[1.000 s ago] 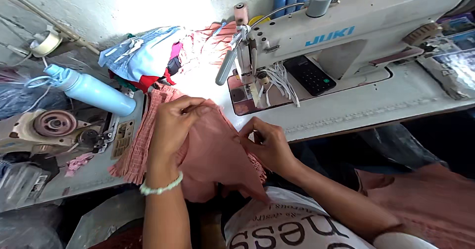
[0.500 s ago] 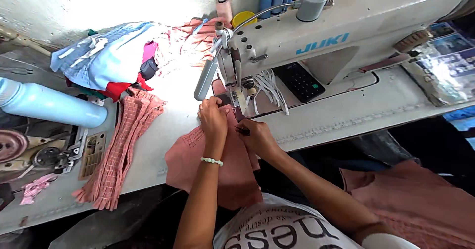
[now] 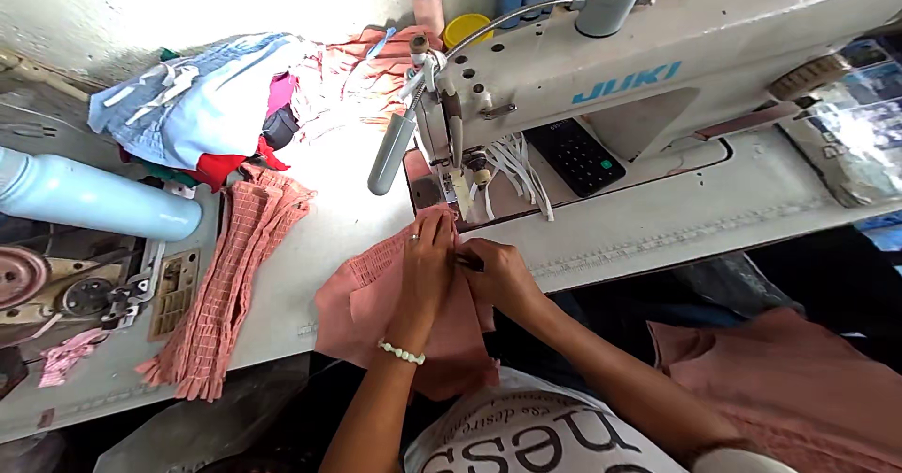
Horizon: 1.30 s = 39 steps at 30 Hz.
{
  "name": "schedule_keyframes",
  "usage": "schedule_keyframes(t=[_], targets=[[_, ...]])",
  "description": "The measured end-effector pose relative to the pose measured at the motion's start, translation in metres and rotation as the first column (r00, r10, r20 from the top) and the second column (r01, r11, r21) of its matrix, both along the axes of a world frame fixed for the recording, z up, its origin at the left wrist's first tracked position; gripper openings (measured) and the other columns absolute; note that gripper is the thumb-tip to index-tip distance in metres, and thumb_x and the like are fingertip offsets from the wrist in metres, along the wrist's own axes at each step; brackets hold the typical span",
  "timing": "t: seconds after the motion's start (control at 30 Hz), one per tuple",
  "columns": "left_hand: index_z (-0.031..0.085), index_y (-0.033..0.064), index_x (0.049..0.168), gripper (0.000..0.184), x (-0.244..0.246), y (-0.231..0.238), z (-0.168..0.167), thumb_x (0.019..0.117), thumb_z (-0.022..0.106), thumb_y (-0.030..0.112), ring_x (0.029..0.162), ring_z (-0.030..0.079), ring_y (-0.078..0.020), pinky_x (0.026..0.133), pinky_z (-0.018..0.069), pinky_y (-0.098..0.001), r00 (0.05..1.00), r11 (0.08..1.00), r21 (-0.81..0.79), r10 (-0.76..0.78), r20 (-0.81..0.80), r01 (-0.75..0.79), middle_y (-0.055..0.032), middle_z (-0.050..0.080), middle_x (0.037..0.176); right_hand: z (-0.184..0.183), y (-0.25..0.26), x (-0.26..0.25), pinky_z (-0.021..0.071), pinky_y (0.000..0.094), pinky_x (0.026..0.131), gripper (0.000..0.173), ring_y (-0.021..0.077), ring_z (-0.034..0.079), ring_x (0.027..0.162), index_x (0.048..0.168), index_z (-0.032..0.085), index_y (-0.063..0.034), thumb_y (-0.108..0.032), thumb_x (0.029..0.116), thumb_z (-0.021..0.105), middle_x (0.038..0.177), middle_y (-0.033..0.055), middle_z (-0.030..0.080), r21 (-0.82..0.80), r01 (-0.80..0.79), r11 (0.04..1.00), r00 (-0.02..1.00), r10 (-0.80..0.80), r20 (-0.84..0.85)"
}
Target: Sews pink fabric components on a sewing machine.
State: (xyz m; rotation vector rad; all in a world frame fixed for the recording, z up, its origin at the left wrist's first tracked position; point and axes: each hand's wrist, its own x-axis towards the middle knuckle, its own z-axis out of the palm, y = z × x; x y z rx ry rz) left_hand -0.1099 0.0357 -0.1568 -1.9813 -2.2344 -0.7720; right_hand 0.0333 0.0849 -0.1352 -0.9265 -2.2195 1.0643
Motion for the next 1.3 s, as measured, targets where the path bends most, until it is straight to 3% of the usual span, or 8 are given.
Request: schedule_keyframes(t=[0.4,0.53,0.63,0.73,0.87,0.97,1.17,1.3], targets=[[0.071,-0.0021,0.121,0.029,-0.010,0.035,-0.001,0.0967,0.059,0.007,0.119,0.063,-0.0383,0.095,0.0527,-0.0502,0.998,0.996,0.069,-0.048,-0.033,0.050,-0.0199,0.067,0.128,-0.001,0.023,-0.005,0.0586,0.0413,0.079,0.018,0.0257,0.073,0.084,0.103,0.075,0.0013,-0.010,0.0937,0.064,0.093,0.0151,0.075,0.022,0.049,0.999,0.999,-0.049,0.013],[0.071,-0.0012,0.123,0.030,-0.010,0.033,-0.001,0.0980,0.058,0.010,0.121,0.062,-0.0392,0.100,0.0511,-0.0505,0.998,0.996,0.074,-0.057,0.001,0.057,-0.0211,0.065,0.130,-0.001,0.040,0.026,0.0609,0.0416,0.072,0.016,0.0244,0.072,0.080,0.104,0.075,-0.0007,-0.003,0.0951,0.062,0.093,0.0133,0.073,0.239,0.124,0.963,0.992,-0.114,-0.055],[0.069,-0.0002,0.126,0.033,-0.009,0.031,0.003,0.0978,0.059,0.013,0.124,0.061,-0.0388,0.104,0.0487,-0.0503,0.999,0.998,0.027,-0.051,0.015,0.050,-0.0199,0.066,0.131,0.010,0.083,0.086,0.0577,0.0517,0.086,0.023,0.0362,0.070,0.101,0.116,0.071,0.0027,-0.003,0.1010,0.055,0.112,0.0219,0.070,0.439,0.337,0.833,0.932,-0.361,-0.030],[0.072,0.0002,0.119,0.029,-0.009,0.033,0.002,0.0966,0.061,0.015,0.123,0.061,-0.0384,0.103,0.0490,-0.0494,0.999,0.999,0.024,-0.038,-0.006,0.038,-0.0189,0.067,0.128,0.019,0.128,0.149,0.0446,0.0578,0.107,0.034,0.0475,0.056,0.127,0.130,0.063,0.0060,-0.012,0.1081,0.044,0.136,0.0296,0.059,0.531,0.526,0.665,0.798,-0.602,-0.037],[0.073,-0.0023,0.109,0.024,-0.011,0.039,0.003,0.0939,0.064,0.015,0.119,0.063,-0.0387,0.101,0.0503,-0.0488,0.999,0.999,0.038,-0.029,-0.024,0.030,-0.0201,0.068,0.127,0.010,0.162,0.186,0.0340,0.0582,0.117,0.042,0.0469,0.044,0.143,0.139,0.058,0.0032,-0.022,0.1120,0.037,0.148,0.0275,0.053,0.578,0.587,0.567,0.703,-0.711,-0.015],[0.072,-0.0044,0.101,0.021,-0.013,0.043,0.004,0.0914,0.066,0.013,0.118,0.064,-0.0402,0.099,0.0512,-0.0498,0.999,0.998,0.054,-0.028,-0.022,0.029,-0.0218,0.069,0.123,-0.004,0.166,0.187,0.0310,0.0544,0.120,0.040,0.0444,0.040,0.147,0.140,0.057,0.0045,-0.014,0.1102,0.037,0.150,0.0264,0.051,0.585,0.590,0.557,0.687,-0.727,0.000],[0.074,-0.0023,0.103,0.021,-0.015,0.042,0.002,0.0933,0.064,0.014,0.116,0.065,-0.0385,0.098,0.0523,-0.0483,0.997,0.997,0.066,-0.046,-0.058,0.049,-0.0200,0.069,0.124,-0.005,0.157,0.186,0.0366,0.0597,0.114,0.037,0.0464,0.047,0.141,0.136,0.060,0.0046,-0.004,0.1044,0.043,0.147,0.0265,0.055,0.518,0.598,0.612,0.665,-0.739,0.105],[0.074,-0.0031,0.103,0.019,-0.017,0.041,0.005,0.0933,0.065,0.012,0.118,0.064,-0.0396,0.099,0.0518,-0.0500,0.998,0.997,0.051,-0.057,-0.003,0.057,-0.0213,0.068,0.124,-0.008,0.158,0.187,0.0354,0.0566,0.116,0.038,0.0428,0.046,0.143,0.137,0.060,0.0030,-0.003,0.1036,0.043,0.148,0.0240,0.054,0.526,0.614,0.588,0.668,-0.742,0.050]])
